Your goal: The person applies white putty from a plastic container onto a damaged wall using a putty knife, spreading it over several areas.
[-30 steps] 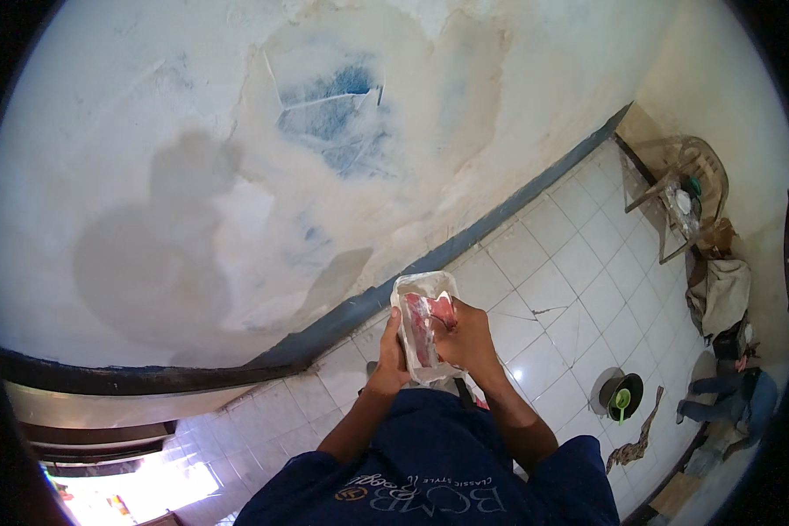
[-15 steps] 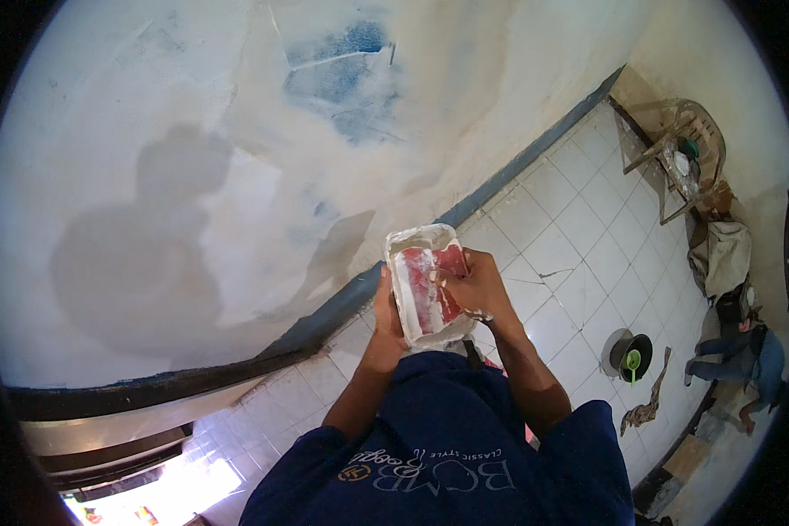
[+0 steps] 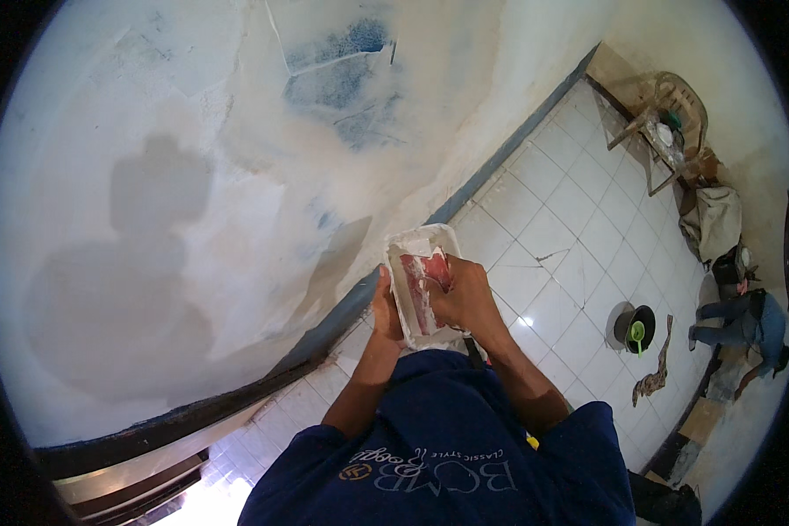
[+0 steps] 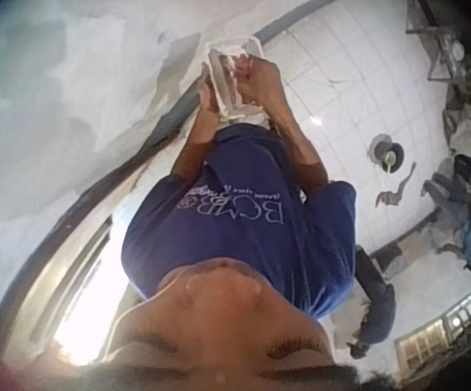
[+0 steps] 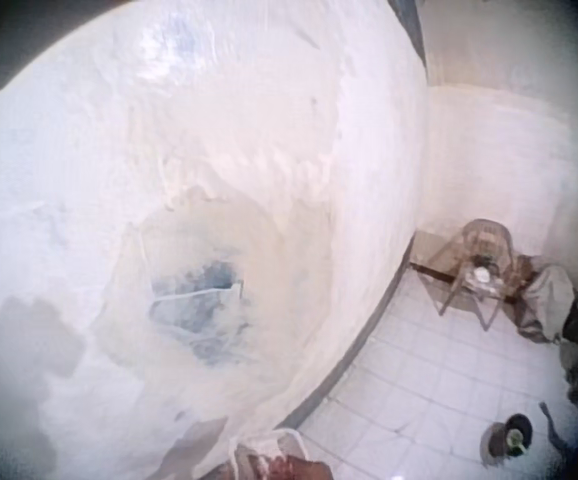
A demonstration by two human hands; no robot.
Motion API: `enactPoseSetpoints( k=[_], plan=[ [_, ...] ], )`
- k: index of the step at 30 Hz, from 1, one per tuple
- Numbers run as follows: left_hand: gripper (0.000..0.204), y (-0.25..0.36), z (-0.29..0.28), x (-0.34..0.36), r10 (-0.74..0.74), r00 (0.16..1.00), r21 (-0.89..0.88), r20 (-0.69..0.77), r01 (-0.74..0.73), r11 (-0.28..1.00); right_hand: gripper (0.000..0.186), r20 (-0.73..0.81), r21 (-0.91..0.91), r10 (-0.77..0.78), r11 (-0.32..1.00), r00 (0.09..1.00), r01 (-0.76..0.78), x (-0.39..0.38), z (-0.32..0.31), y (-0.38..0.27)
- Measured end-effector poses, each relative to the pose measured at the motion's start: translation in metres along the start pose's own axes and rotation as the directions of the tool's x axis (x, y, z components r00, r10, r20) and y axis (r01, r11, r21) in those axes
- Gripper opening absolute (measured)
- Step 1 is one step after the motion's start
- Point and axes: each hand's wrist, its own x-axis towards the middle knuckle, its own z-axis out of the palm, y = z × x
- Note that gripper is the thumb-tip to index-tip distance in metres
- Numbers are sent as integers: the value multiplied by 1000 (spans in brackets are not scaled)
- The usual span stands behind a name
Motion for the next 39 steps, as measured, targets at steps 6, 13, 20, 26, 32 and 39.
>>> enactPoseSetpoints(
  k=[6, 13, 20, 26, 32, 39],
  plan=[
    [58, 1, -7, 6, -27, 999, 59, -35, 29, 998, 19, -4, 48, 46, 998, 999, -46, 2, 8, 20],
    [59, -3, -15, 11, -7, 998, 27, 62, 5, 1000, 19, -58, 69, 81, 995, 995, -77, -8, -1, 4],
    [62, -8, -27, 20, -45, 971, -106, 234, 72, 992, 19, -97, -70, -19, 997, 995, 12, -7, -9, -4],
    [65, -14, -18, 19, 43, 989, 101, 144, -58, 993, 18, -132, 6, -33, 999, 991, 34, -9, -9, -4],
    [67, -22, 0, 12, 109, 989, 171, 99, -124, 977, 18, -167, -4, 30, 1000, 985, -31, -6, -11, -2],
    [68, -19, -17, 14, 69, 925, -100, 374, -33, 994, 13, -14, -59, -184, 981, 983, 183, -8, -25, -3]
  ],
)
